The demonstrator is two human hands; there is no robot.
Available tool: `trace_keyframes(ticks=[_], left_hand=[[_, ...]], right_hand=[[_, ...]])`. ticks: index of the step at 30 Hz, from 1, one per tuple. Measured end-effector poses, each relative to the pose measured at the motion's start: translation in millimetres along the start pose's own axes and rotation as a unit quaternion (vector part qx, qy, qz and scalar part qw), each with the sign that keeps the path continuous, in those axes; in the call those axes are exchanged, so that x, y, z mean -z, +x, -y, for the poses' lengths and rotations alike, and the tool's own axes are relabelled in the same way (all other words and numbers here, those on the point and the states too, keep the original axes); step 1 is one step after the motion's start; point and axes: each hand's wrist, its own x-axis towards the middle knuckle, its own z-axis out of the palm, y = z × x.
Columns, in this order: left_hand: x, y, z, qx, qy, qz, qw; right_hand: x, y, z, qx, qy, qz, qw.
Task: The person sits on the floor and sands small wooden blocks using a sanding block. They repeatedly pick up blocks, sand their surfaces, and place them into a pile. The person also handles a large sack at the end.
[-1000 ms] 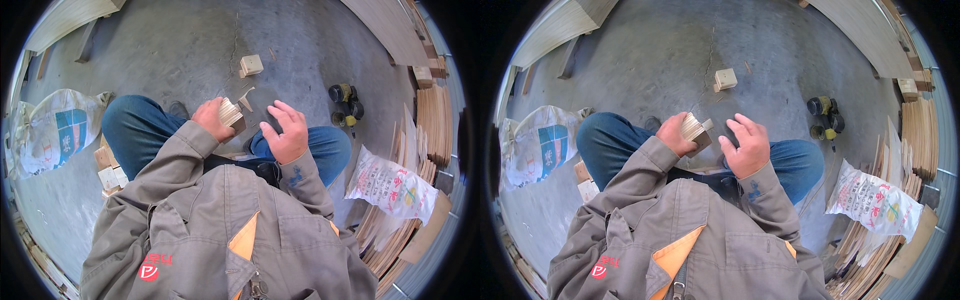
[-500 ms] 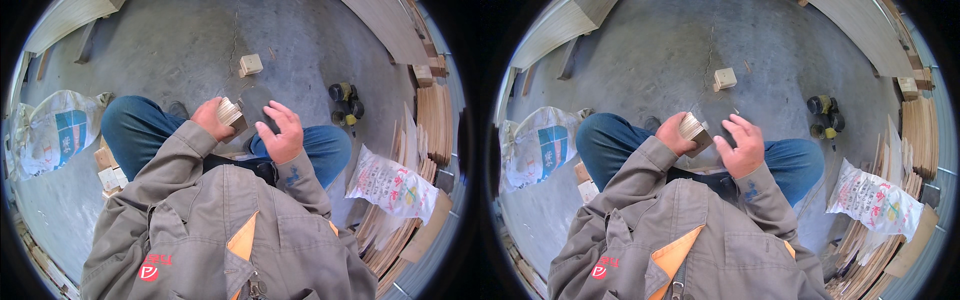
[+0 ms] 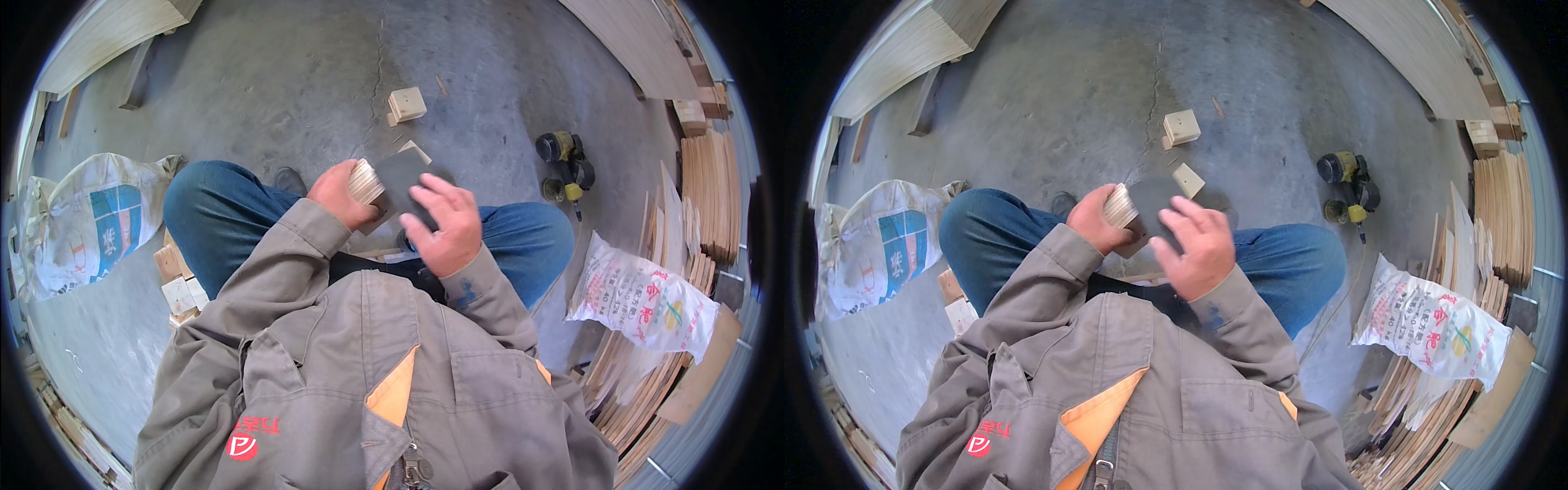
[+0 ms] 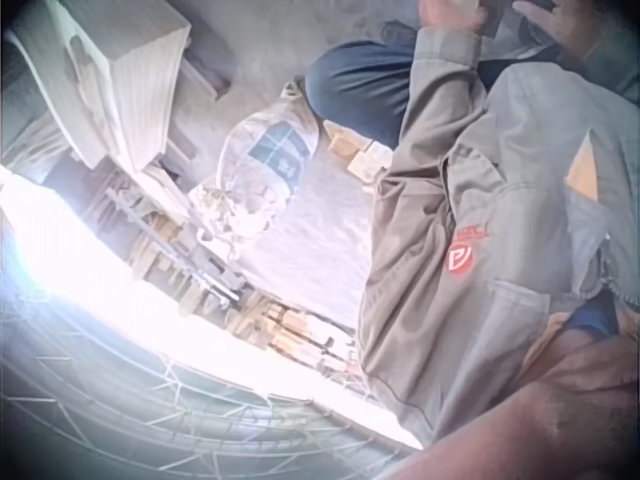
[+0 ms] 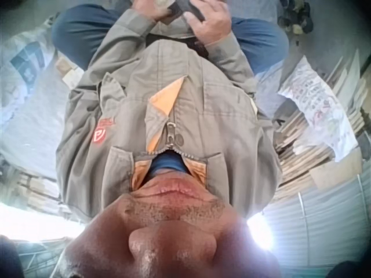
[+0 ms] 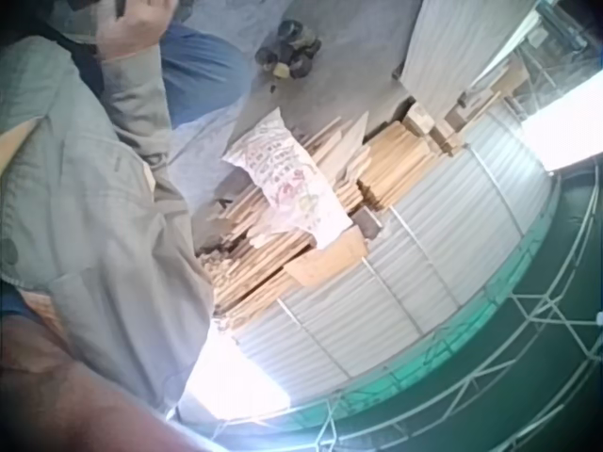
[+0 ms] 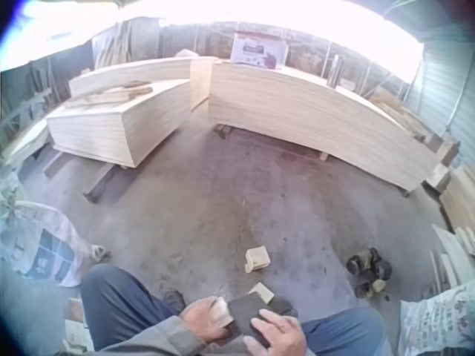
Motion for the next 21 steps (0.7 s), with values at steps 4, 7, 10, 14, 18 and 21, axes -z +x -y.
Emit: trace_keyframes(ticks=[4, 7, 10, 14, 18, 21], left_hand=[[-7.3, 2.3, 13.5, -0.015, -0.045, -0.037, 0.998], [-0.1, 3.3, 4.6, 0.027, -0.130, 0.009, 0.991], [0.4, 5.2, 5.8, 0.049, -0.148, 0.030, 0.987], [5.8, 6.4, 1.7, 0.079, -0.224, 0.070, 0.969], [7.5, 9.4, 4.4, 0.092, -0.279, 0.102, 0.950], [8.6, 8.4, -1.1, 0.090, -0.304, 0.113, 0.942]], right_hand=[[18.8, -9.7, -29.3, -0.090, -0.053, -0.058, 0.993], [25.5, -9.0, -29.5, -0.113, 0.002, -0.068, 0.991], [18.2, -8.2, -21.6, -0.092, 0.037, -0.060, 0.993], [7.0, -7.9, -9.0, -0.074, 0.060, -0.053, 0.994], [6.2, 0.0, -2.1, -0.044, 0.053, -0.068, 0.995], [-2.1, 7.0, -1.1, -0.023, 0.049, -0.064, 0.996]])
